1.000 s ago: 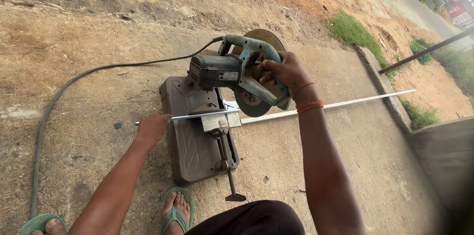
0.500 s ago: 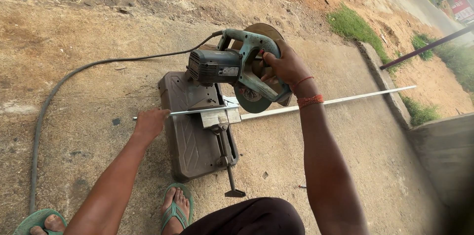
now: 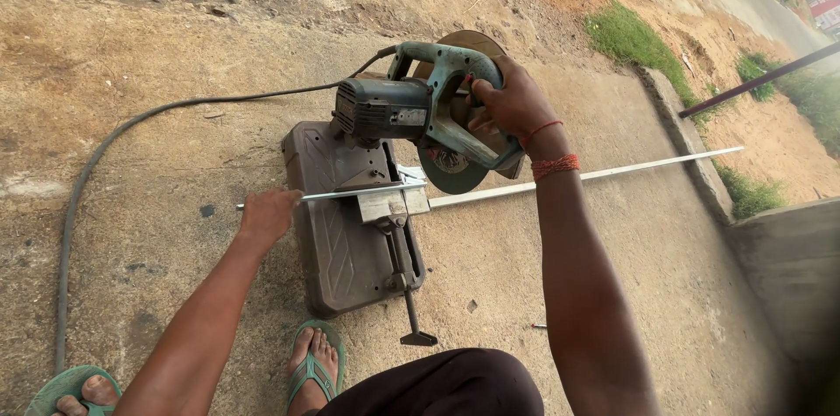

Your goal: The person cuts a long metal rod into smaller pieces using a metal chop saw on the floor.

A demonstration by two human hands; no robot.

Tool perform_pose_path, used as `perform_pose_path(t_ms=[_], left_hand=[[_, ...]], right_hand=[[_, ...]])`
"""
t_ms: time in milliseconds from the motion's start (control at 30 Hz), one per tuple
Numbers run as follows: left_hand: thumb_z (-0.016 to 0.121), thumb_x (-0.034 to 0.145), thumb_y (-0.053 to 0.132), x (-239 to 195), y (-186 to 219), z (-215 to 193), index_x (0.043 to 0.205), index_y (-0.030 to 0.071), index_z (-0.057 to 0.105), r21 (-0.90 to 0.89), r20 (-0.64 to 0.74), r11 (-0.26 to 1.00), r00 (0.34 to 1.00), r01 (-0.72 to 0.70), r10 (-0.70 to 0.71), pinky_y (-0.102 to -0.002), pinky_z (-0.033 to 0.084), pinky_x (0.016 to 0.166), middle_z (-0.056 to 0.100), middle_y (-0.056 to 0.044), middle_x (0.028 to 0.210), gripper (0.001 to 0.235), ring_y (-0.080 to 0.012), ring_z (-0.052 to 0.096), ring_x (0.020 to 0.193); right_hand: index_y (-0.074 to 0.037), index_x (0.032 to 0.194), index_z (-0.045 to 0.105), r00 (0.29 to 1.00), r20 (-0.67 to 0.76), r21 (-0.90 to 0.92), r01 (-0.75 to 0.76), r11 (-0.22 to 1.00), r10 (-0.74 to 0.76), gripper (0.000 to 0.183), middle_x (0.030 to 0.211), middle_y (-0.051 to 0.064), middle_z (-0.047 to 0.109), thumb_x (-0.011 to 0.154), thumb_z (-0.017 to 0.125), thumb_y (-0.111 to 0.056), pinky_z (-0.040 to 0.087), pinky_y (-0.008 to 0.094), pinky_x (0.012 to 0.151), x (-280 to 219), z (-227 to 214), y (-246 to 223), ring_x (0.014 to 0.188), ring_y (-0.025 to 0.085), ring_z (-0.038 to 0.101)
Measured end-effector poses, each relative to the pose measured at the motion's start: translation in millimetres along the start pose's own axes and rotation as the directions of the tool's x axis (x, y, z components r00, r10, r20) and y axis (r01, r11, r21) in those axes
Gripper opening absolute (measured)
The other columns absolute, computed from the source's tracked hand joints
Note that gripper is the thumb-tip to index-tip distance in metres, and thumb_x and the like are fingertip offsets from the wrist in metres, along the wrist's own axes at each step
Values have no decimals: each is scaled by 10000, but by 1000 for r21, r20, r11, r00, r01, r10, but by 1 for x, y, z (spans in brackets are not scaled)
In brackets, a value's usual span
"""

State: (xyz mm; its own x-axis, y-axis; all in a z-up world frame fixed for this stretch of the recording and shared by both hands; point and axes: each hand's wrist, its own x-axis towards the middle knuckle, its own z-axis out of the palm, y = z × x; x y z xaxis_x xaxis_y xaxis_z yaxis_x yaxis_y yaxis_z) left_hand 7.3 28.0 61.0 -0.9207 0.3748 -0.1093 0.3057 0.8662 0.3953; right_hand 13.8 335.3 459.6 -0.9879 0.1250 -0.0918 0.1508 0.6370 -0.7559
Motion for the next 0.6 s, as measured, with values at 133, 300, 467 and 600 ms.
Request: perform_pose_path(t_ms=[133, 300, 467, 600], left_hand=[[466, 1065, 140, -3, 3, -7, 1341, 266, 671, -6, 20, 1000, 1000, 12, -12, -542, 504, 1002, 729, -74, 1020, 366, -229, 731, 975], [470, 1070, 145, -3, 4, -6, 1362, 287, 660, 61, 20, 998, 1000, 8, -10, -513, 539, 981, 734, -64, 1030, 376, -202, 752, 940], [473, 1070, 186, 0, 3, -5, 1349, 292, 663, 32, 36, 999, 999, 22, -24, -494, 555, 939, 734, -51, 1032, 354, -203, 738, 964], [476, 1075, 202, 2, 1, 3, 1352, 300, 665, 74, 14, 997, 1000, 21, -22, -486, 557, 913, 736, -46, 985, 350, -202, 740, 936]], right_hand=[[16, 1264, 533, 1000, 6, -26, -2, 1000, 2, 342, 885, 127, 708, 973, 606, -150, 604, 318, 485, 0, 0, -1, 607, 209, 746], [18, 1254, 551, 1000, 17, -24, 13, 1000, -13, 330, 874, 122, 724, 971, 604, -143, 602, 303, 481, 1, -1, 0, 608, 201, 749], [24, 1246, 558, 1000, 17, -40, 23, 999, -23, 319, 865, 123, 726, 978, 601, -144, 587, 298, 472, 2, -1, 1, 615, 195, 754], [26, 1228, 583, 999, 26, -34, 29, 999, -28, 295, 872, 115, 724, 983, 597, -138, 582, 284, 473, 1, -2, 0, 622, 188, 751]])
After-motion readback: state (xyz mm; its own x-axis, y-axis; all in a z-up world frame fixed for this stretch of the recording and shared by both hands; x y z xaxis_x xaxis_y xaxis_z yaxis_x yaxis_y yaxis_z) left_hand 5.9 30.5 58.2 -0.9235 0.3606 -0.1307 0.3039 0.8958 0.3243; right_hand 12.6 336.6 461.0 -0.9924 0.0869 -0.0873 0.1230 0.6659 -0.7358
